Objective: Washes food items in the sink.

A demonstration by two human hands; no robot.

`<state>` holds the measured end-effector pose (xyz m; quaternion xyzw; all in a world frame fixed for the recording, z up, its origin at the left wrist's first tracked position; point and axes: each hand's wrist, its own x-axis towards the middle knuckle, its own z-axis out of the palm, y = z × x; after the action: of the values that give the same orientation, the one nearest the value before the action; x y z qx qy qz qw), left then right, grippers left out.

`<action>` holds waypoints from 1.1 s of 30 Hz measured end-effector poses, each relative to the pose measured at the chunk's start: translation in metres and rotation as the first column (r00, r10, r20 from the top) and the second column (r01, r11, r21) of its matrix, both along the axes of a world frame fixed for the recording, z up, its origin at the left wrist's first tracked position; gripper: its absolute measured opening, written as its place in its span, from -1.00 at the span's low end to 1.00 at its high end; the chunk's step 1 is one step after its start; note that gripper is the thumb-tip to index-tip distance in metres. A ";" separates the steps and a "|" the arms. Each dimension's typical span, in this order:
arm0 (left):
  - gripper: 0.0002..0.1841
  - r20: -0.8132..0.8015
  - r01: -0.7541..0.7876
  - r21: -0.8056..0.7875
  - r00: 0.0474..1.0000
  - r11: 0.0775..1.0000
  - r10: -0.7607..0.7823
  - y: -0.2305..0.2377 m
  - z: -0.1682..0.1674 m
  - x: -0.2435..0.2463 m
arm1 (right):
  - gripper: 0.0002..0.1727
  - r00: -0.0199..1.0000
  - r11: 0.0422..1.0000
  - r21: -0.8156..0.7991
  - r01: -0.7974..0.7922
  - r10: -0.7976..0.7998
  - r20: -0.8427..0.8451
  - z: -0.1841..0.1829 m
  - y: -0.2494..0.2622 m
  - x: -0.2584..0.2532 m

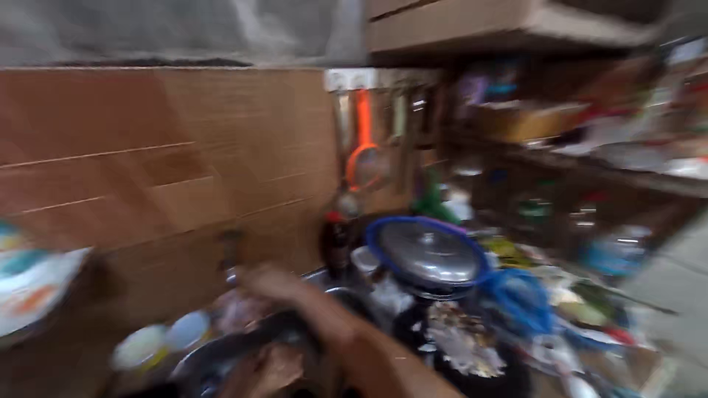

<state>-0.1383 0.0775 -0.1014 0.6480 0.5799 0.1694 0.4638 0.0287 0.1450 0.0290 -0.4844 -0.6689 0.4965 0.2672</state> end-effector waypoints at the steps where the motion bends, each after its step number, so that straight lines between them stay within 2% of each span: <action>1: -0.50 0.008 -0.032 -0.042 0.999 0.999 0.032 -0.006 0.017 0.004 | -0.38 0.999 0.996 -0.078 0.046 -0.045 0.006 -0.020 0.002 0.016; 3: -0.43 -0.012 -0.087 -0.106 0.996 0.991 0.087 -0.020 0.055 0.012 | -0.36 0.996 0.976 -0.200 0.083 -0.085 -0.001 -0.070 -0.009 0.044; 4: -0.40 0.006 -0.087 -0.109 0.996 0.990 0.088 -0.025 0.066 0.011 | -0.34 0.997 0.956 -0.288 0.049 -0.064 -0.043 -0.092 -0.023 0.054; 5: -0.36 0.039 -0.074 -0.095 0.996 0.993 0.078 -0.028 0.071 0.008 | -0.31 0.992 0.929 -0.371 -0.010 -0.038 -0.122 -0.116 -0.038 0.060; 7: -0.31 0.123 -0.031 -0.053 0.992 0.998 0.038 -0.034 0.073 0.003 | -0.30 0.943 0.884 -0.439 -0.163 0.008 -0.334 -0.149 -0.066 0.059; 9: -0.27 0.150 0.005 -0.042 0.989 0.999 0.001 -0.036 0.074 -0.001 | -0.38 0.870 0.868 -0.435 -0.237 -0.010 -0.493 -0.156 -0.085 0.052; 12: -0.26 0.042 -0.046 -0.083 0.998 0.995 0.050 -0.042 0.082 -0.008 | -0.68 0.766 0.897 -0.404 -0.180 -0.130 -0.630 -0.149 -0.095 0.044; 14: -0.25 -0.010 -0.092 -0.100 0.996 0.991 0.092 -0.043 0.081 -0.015 | -0.86 0.734 0.914 -0.382 -0.139 -0.164 -0.660 -0.138 -0.096 0.044; 16: -0.25 -0.027 -0.121 -0.101 0.993 0.988 0.118 -0.044 0.077 -0.022 | -0.89 0.729 0.921 -0.368 -0.125 -0.166 -0.664 -0.124 -0.096 0.045; 20: -0.24 0.025 -0.216 -0.110 0.975 0.970 0.220 -0.051 0.074 -0.026 | -0.74 0.748 0.930 -0.327 -0.168 -0.096 -0.656 -0.111 -0.094 0.040; 24: -0.24 0.172 -0.239 -0.100 0.952 0.966 0.253 -0.051 0.069 -0.037 | -0.67 0.767 0.914 -0.402 -0.051 -0.222 -0.602 -0.102 -0.095 0.037; 26: -0.34 0.237 -0.198 -0.083 0.948 0.977 0.212 -0.052 0.075 -0.048 | -0.65 0.783 0.901 -0.433 0.015 -0.280 -0.555 -0.103 -0.094 0.044; 28: -0.59 0.269 -0.167 -0.043 0.948 0.985 0.173 -0.057 0.084 -0.059 | -0.64 0.820 0.884 -0.463 0.067 -0.313 -0.480 -0.110 -0.093 0.054; 29: -0.72 0.258 -0.154 -0.022 0.954 0.988 0.155 -0.058 0.088 -0.065 | -0.62 0.853 0.876 -0.475 0.087 -0.312 -0.419 -0.116 -0.093 0.059; 30: -0.76 0.227 -0.130 -0.003 0.966 0.991 0.127 -0.060 0.094 -0.071 | -0.60 0.886 0.866 -0.486 0.120 -0.315 -0.341 -0.123 -0.094 0.062; 33: -0.68 0.060 -0.103 0.062 0.993 0.993 0.099 -0.060 0.111 -0.085 | -0.61 0.915 0.824 -0.504 0.259 -0.377 -0.146 -0.145 -0.101 0.061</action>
<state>-0.2235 0.0172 0.0097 0.6275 0.5927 0.2296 0.4497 0.0894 0.0444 -0.1163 -0.5769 -0.3989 0.6473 0.2986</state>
